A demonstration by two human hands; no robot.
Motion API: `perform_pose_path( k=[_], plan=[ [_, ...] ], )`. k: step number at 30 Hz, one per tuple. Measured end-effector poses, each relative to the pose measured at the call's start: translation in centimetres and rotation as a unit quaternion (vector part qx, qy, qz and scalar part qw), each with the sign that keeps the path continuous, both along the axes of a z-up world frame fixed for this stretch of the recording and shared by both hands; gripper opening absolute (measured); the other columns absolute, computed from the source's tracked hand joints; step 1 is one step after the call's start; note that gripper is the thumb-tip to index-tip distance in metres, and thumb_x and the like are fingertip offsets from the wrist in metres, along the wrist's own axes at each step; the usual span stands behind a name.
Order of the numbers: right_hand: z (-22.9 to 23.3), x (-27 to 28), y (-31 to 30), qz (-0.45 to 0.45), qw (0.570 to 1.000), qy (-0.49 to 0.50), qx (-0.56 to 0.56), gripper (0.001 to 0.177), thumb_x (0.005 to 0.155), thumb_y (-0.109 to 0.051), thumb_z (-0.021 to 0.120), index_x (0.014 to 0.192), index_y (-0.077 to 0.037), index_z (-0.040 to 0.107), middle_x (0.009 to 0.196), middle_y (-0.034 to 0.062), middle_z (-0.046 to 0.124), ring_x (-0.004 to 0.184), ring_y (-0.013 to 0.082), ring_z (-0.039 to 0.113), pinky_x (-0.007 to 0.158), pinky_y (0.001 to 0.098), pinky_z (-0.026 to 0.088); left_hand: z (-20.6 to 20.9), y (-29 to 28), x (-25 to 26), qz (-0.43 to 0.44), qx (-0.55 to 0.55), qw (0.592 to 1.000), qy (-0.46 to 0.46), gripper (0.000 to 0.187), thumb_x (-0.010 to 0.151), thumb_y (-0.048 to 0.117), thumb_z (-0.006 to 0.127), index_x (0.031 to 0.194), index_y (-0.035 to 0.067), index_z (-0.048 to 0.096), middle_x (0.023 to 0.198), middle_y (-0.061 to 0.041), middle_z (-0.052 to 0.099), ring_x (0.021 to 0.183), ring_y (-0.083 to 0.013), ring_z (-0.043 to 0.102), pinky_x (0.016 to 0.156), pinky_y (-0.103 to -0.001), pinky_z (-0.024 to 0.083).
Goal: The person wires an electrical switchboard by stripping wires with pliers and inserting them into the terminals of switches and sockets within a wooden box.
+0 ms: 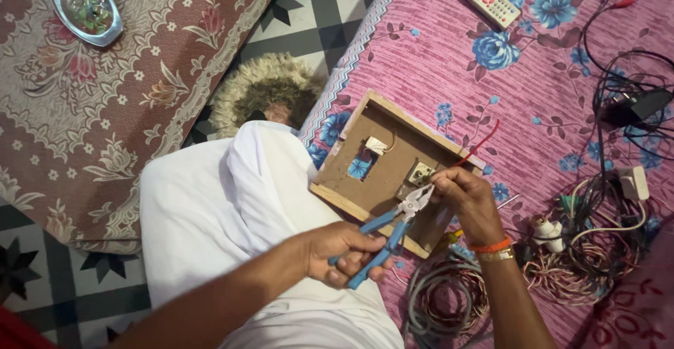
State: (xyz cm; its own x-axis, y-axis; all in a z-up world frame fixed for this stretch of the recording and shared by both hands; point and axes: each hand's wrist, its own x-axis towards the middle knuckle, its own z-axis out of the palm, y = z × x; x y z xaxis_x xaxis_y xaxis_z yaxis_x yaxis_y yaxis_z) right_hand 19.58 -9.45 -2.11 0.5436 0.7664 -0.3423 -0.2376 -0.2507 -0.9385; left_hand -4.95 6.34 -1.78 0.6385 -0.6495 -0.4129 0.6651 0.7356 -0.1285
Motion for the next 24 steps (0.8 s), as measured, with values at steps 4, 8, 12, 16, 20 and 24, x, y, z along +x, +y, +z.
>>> perform_pose_path(
  k=[4, 8, 12, 16, 20, 24],
  plan=[
    [3.5, -5.7, -0.2, -0.142, 0.98, -0.138, -0.005, 0.02, 0.102, -0.017, 0.059, 0.113, -0.004, 0.07, 0.093, -0.0013, 0.068, 0.083, 0.0058, 0.064, 0.074, 0.0214, 0.053, -0.3, -1.0, -0.7, 0.033, 0.025, 0.999, -0.012, 0.038, 0.113, 0.033, 0.051, 0.116, -0.003, 0.063, 0.094, -0.014, 0.069, 0.046, -0.002, 0.039, 0.036, -0.021, 0.032],
    [5.0, -10.2, 1.9, -0.259, 0.951, 0.168, 0.006, 0.024, 0.1, -0.026, 0.063, 0.109, -0.005, 0.067, 0.088, 0.0023, 0.067, 0.072, 0.0089, 0.061, 0.058, 0.0244, 0.049, 0.6, -1.8, -0.7, 0.031, -0.004, 0.999, 0.009, 0.039, 0.111, 0.036, 0.053, 0.111, -0.001, 0.064, 0.09, -0.015, 0.07, 0.045, -0.0015, 0.04, 0.035, -0.021, 0.034],
    [3.1, -9.8, 3.6, -0.248, 0.949, 0.192, -0.032, 0.026, 0.099, -0.029, 0.064, 0.096, -0.004, 0.061, 0.076, 0.0081, 0.068, 0.062, 0.0151, 0.064, 0.054, 0.0295, 0.052, 2.4, -2.0, -0.1, 0.041, 0.037, 0.998, 0.026, 0.04, 0.107, 0.039, 0.064, 0.109, -0.001, 0.065, 0.085, -0.015, 0.07, 0.043, -0.0014, 0.041, 0.035, -0.018, 0.033],
    [1.3, -9.9, 4.2, -0.277, 0.946, 0.15, -0.08, 0.022, 0.098, -0.029, 0.063, 0.097, -0.007, 0.06, 0.069, 0.006, 0.063, 0.056, 0.0177, 0.06, 0.05, 0.032, 0.047, 5.6, -2.8, 0.8, -0.081, 0.503, 0.854, -0.107, 0.049, 0.091, 0.033, 0.084, 0.099, -0.011, 0.062, 0.073, -0.02, 0.056, 0.044, -0.0159, 0.049, 0.038, -0.03, 0.041],
    [1.0, -10.4, 4.3, -0.268, 0.954, 0.133, -0.031, 0.024, 0.1, -0.029, 0.061, 0.096, -0.006, 0.06, 0.072, 0.0052, 0.068, 0.059, 0.0166, 0.064, 0.054, 0.0304, 0.052, 8.6, -5.6, 2.1, -0.059, 0.908, 0.385, -0.157, 0.075, 0.061, 0.02, 0.082, 0.123, -0.01, 0.052, 0.102, -0.026, 0.063, 0.089, -0.0403, 0.064, 0.068, -0.05, 0.055],
    [1.7, -8.7, 1.8, -0.164, 0.947, -0.157, -0.229, 0.048, 0.11, -0.039, 0.06, 0.083, 0.0, 0.066, 0.069, 0.0116, 0.062, 0.059, 0.0184, 0.056, 0.054, 0.0377, 0.045, 9.5, -3.8, 1.8, -0.117, 0.896, 0.385, -0.186, 0.06, 0.08, 0.009, 0.065, 0.13, -0.016, 0.046, 0.112, -0.033, 0.062, 0.097, -0.0473, 0.065, 0.079, -0.051, 0.055]
  ],
)
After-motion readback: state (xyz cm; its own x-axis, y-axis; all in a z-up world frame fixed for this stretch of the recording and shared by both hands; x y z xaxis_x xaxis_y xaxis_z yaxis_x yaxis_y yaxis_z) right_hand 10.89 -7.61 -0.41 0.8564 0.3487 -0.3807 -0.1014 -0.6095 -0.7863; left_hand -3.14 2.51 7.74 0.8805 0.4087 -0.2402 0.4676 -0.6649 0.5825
